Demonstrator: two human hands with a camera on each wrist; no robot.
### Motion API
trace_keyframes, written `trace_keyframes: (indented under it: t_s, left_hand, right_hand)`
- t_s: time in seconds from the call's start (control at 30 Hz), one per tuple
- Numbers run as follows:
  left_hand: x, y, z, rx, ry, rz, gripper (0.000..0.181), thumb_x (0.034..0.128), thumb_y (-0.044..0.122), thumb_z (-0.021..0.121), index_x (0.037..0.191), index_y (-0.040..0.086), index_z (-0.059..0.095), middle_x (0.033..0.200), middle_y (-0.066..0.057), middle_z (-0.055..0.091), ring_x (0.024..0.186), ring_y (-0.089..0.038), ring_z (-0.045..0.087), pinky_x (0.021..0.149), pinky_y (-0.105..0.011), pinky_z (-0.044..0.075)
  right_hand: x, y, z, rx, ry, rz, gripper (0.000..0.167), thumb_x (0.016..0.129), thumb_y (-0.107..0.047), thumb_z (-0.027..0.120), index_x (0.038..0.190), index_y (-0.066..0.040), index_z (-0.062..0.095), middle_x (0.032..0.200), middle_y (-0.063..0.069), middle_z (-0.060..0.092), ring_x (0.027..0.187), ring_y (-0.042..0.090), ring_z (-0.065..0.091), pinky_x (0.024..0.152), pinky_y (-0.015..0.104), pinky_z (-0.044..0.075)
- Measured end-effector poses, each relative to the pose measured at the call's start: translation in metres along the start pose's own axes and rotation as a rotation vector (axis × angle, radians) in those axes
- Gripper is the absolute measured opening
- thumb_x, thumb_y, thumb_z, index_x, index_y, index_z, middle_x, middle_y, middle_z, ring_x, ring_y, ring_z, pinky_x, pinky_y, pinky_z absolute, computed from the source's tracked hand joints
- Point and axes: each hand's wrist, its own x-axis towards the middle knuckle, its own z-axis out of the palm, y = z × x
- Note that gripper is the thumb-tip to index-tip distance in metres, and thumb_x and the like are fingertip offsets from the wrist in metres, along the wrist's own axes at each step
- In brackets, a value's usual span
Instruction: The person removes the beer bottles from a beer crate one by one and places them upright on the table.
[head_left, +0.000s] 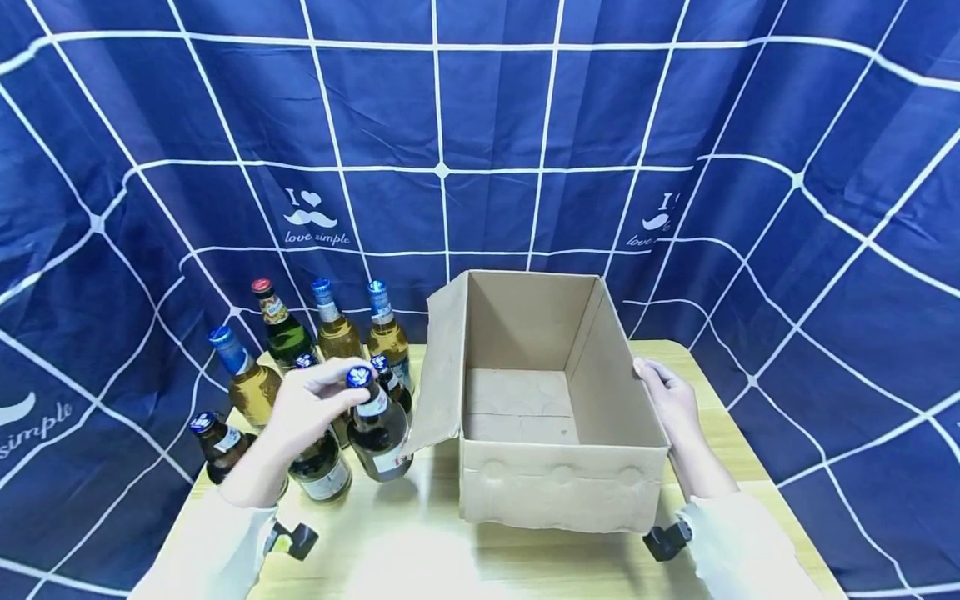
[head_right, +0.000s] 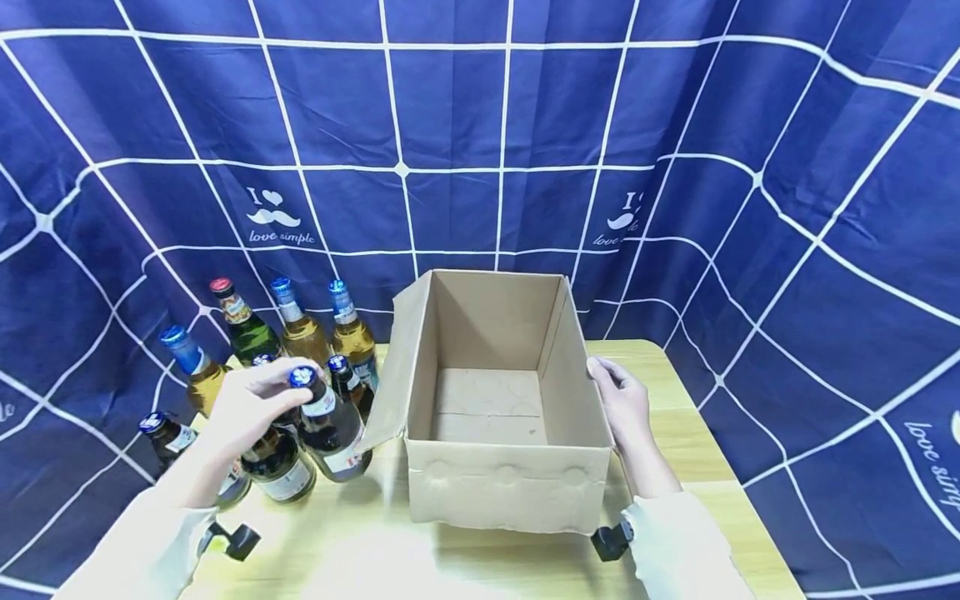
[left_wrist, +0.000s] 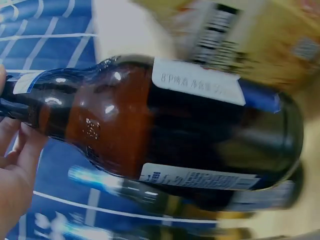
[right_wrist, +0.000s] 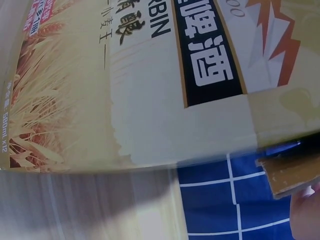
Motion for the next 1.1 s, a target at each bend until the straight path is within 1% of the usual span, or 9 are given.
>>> trace_keyframes:
  t_s: [0.13, 0.23, 0.5, 0.53, 0.77, 0.9, 0.97, 1.03, 1.1]
  left_hand:
    - [-0.019, -0.027, 0.009, -0.05, -0.025, -0.005, 0.027, 0.0769, -0.01, 0.072, 0.104, -0.01, 0.067, 0.096, 0.013, 0.068, 0.083, -0.003, 0.064, 0.073, -0.018, 0.052]
    - [-0.029, -0.042, 0.015, -0.084, -0.03, 0.004, 0.028, 0.0759, -0.012, 0.071, 0.103, -0.012, 0.066, 0.099, 0.011, 0.068, 0.087, -0.003, 0.064, 0.076, -0.019, 0.051]
    - [-0.044, -0.068, 0.024, -0.139, -0.041, 0.0, 0.03, 0.075, -0.017, 0.069, 0.104, -0.017, 0.063, 0.1, 0.009, 0.067, 0.091, -0.002, 0.063, 0.08, -0.019, 0.05]
    - [-0.045, -0.07, 0.024, -0.142, -0.041, -0.009, 0.03, 0.0754, -0.017, 0.069, 0.104, -0.017, 0.063, 0.1, 0.009, 0.067, 0.092, -0.002, 0.063, 0.08, -0.019, 0.05]
    - [-0.045, -0.046, 0.026, -0.146, -0.042, -0.046, 0.028, 0.0747, -0.02, 0.067, 0.102, -0.023, 0.059, 0.098, 0.016, 0.065, 0.091, 0.002, 0.061, 0.08, -0.017, 0.049]
    - [-0.044, -0.055, 0.026, -0.131, -0.049, -0.076, 0.03, 0.0743, -0.02, 0.067, 0.103, -0.023, 0.059, 0.099, 0.017, 0.065, 0.091, 0.002, 0.061, 0.08, -0.018, 0.049]
    - [-0.044, -0.061, 0.025, -0.112, -0.067, -0.106, 0.031, 0.0752, -0.018, 0.068, 0.104, -0.021, 0.06, 0.1, 0.011, 0.067, 0.09, 0.001, 0.062, 0.079, -0.018, 0.05]
    - [-0.043, -0.066, 0.021, -0.075, -0.11, -0.138, 0.03, 0.0778, -0.012, 0.07, 0.107, -0.016, 0.062, 0.102, 0.004, 0.068, 0.09, -0.002, 0.063, 0.078, -0.019, 0.05]
    - [-0.041, -0.065, 0.015, -0.023, -0.183, -0.153, 0.033, 0.0808, -0.003, 0.072, 0.112, -0.01, 0.064, 0.108, -0.005, 0.068, 0.093, -0.007, 0.064, 0.08, -0.021, 0.05]
  right_hand:
    - [0.0, 0.0, -0.001, 0.002, -0.002, 0.007, 0.021, 0.091, -0.031, 0.064, 0.076, -0.045, 0.064, 0.075, -0.023, 0.062, 0.07, -0.001, 0.057, 0.069, 0.014, 0.046]
    - [-0.001, 0.0, -0.002, -0.004, 0.006, 0.014, 0.02, 0.091, -0.031, 0.064, 0.076, -0.045, 0.063, 0.075, -0.023, 0.062, 0.071, -0.001, 0.057, 0.069, 0.014, 0.045]
    - [-0.003, -0.002, -0.002, 0.036, 0.007, 0.023, 0.022, 0.091, -0.028, 0.065, 0.075, -0.043, 0.065, 0.074, -0.021, 0.063, 0.07, 0.0, 0.058, 0.067, 0.014, 0.046]
    - [-0.003, -0.002, -0.002, 0.039, 0.005, 0.023, 0.022, 0.091, -0.028, 0.065, 0.075, -0.043, 0.065, 0.074, -0.02, 0.063, 0.07, 0.0, 0.058, 0.067, 0.014, 0.046]
    - [-0.003, -0.002, -0.003, 0.026, -0.007, 0.03, 0.021, 0.092, -0.029, 0.064, 0.076, -0.043, 0.064, 0.075, -0.021, 0.063, 0.07, 0.0, 0.058, 0.068, 0.014, 0.046]
    - [-0.003, -0.003, -0.003, 0.033, -0.011, 0.026, 0.022, 0.092, -0.029, 0.064, 0.075, -0.043, 0.065, 0.074, -0.02, 0.063, 0.07, 0.0, 0.058, 0.067, 0.014, 0.046]
    - [-0.003, -0.003, -0.004, 0.038, -0.019, 0.026, 0.02, 0.091, -0.029, 0.064, 0.076, -0.043, 0.065, 0.075, -0.02, 0.063, 0.07, 0.0, 0.058, 0.067, 0.014, 0.047]
    - [-0.002, -0.002, -0.005, 0.017, -0.029, 0.024, 0.017, 0.091, -0.032, 0.064, 0.078, -0.043, 0.065, 0.075, -0.02, 0.063, 0.07, 0.0, 0.059, 0.067, 0.015, 0.047]
    - [-0.001, -0.002, -0.008, -0.023, -0.05, 0.023, 0.01, 0.091, -0.036, 0.064, 0.082, -0.041, 0.066, 0.076, -0.02, 0.063, 0.07, 0.001, 0.059, 0.066, 0.016, 0.048]
